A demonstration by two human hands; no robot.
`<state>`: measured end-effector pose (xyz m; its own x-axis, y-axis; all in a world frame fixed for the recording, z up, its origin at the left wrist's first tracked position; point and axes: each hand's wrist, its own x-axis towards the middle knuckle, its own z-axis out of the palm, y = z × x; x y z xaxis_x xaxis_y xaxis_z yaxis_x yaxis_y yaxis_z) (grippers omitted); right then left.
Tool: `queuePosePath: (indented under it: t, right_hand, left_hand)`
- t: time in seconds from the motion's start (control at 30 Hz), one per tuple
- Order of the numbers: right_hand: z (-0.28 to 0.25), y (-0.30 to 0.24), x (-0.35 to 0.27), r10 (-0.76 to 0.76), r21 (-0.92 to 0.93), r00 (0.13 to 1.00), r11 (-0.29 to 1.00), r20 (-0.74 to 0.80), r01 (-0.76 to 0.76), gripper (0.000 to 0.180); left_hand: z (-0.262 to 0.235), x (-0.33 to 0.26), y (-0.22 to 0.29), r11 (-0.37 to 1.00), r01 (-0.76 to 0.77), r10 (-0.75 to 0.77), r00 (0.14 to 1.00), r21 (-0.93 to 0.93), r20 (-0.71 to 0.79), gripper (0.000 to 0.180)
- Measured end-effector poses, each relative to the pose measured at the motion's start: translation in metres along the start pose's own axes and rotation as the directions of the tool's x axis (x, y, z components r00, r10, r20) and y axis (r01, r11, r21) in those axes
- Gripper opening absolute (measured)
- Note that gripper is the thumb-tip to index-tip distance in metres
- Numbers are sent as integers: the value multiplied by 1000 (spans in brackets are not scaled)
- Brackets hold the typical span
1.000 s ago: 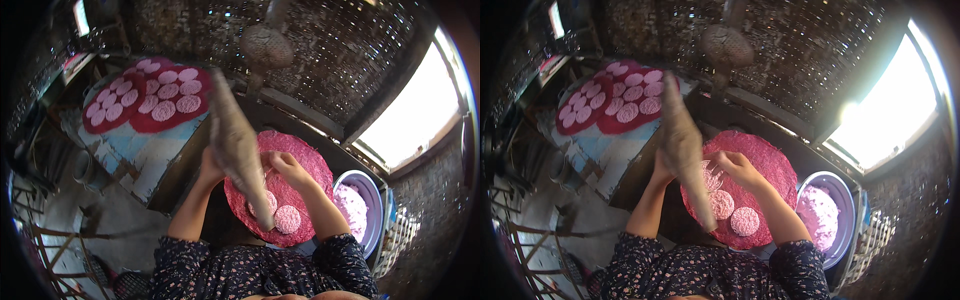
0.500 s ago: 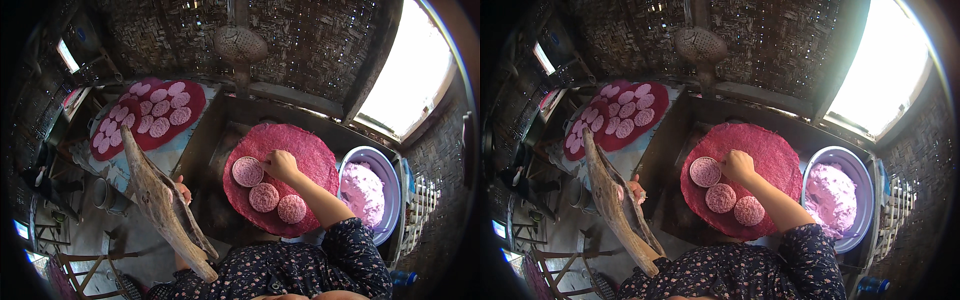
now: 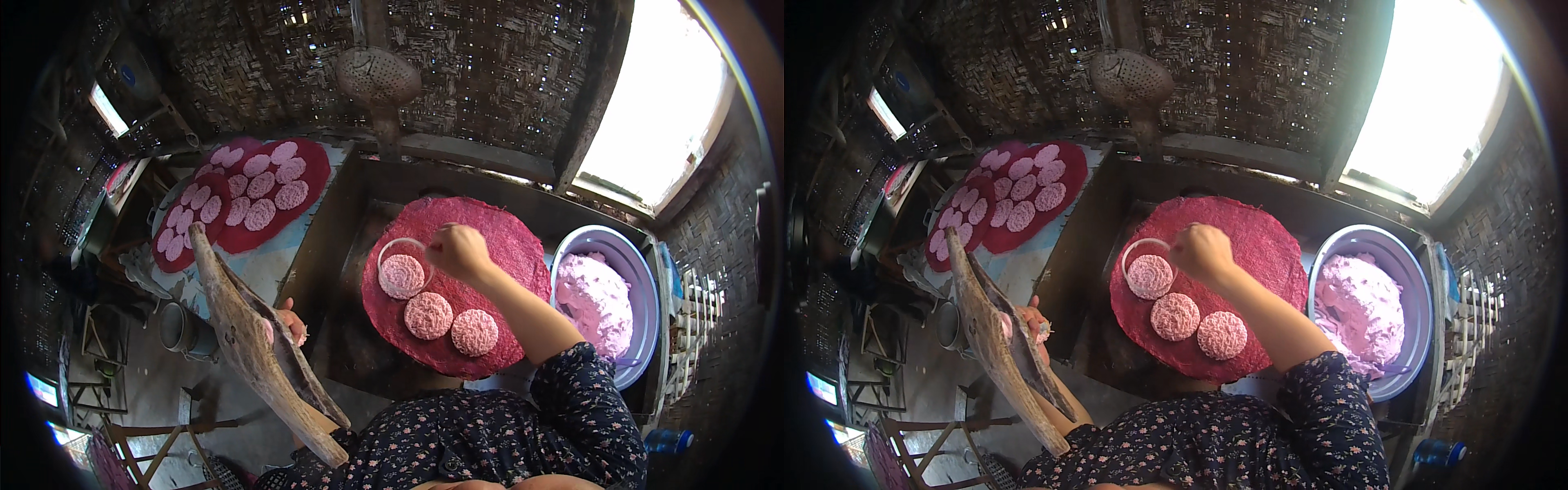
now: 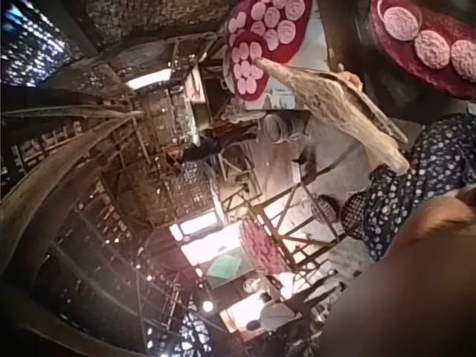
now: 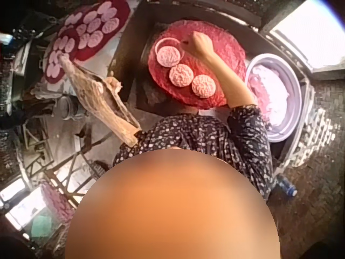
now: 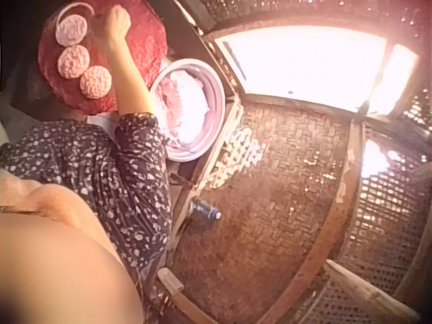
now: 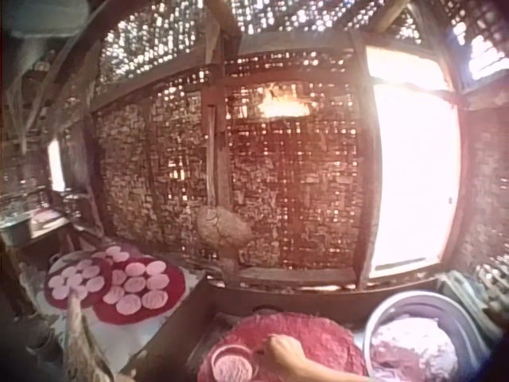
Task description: The person scoops pink dough from a large bowl and places it into a circular metal mold on a red mat. They use a wooden press to flatten the dough, then remove the mold to reveal a round cake. This process is repeated multiple times, with finished cakes arranged on the mat.
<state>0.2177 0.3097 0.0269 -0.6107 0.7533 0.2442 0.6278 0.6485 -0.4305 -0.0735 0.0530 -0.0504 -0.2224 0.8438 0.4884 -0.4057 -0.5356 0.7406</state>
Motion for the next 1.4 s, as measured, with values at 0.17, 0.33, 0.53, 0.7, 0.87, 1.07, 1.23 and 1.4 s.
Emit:
queuePosePath:
  t: [0.17, 0.33, 0.53, 0.7, 0.87, 1.07, 1.23, 1.4]
  right_hand:
    - [-51, 47, -30, 84, -94, 996, 992, -20, -85, 16]
    - [-75, 90, -78, 246, -236, 968, 945, 51, -228, 17]
    - [-74, 103, -110, 250, -217, 967, 948, 51, -234, 17]
    - [-77, 102, -119, 266, -225, 962, 943, 66, -245, 17]
    - [-85, 106, -124, 294, -251, 952, 931, 81, -266, 17]
    - [-77, 139, -128, 423, -47, 881, 896, -212, -441, 48]
    - [-57, 166, -138, 560, 531, 790, 603, 249, -595, 38]
    - [-56, 163, -173, 571, 647, 771, 480, 283, -593, 23]
  left_hand:
    - [54, 5, 27, 963, -100, 129, 986, 250, -105, 28]
    - [92, 16, 22, 861, -162, 300, 927, 482, -225, 26]
    - [117, 29, 23, 865, -196, 279, 953, 463, -118, 29]
    - [129, 29, 29, 859, -153, 266, 949, 489, -171, 32]
    - [133, 26, 33, 858, -177, 265, 957, 483, -119, 29]
    - [139, 20, 33, 854, -175, 283, 946, 490, -155, 29]
    - [139, 19, 36, 843, -220, 250, 968, 491, 5, 29]
    - [128, 16, 35, 903, -187, 185, 982, 386, 43, 27]
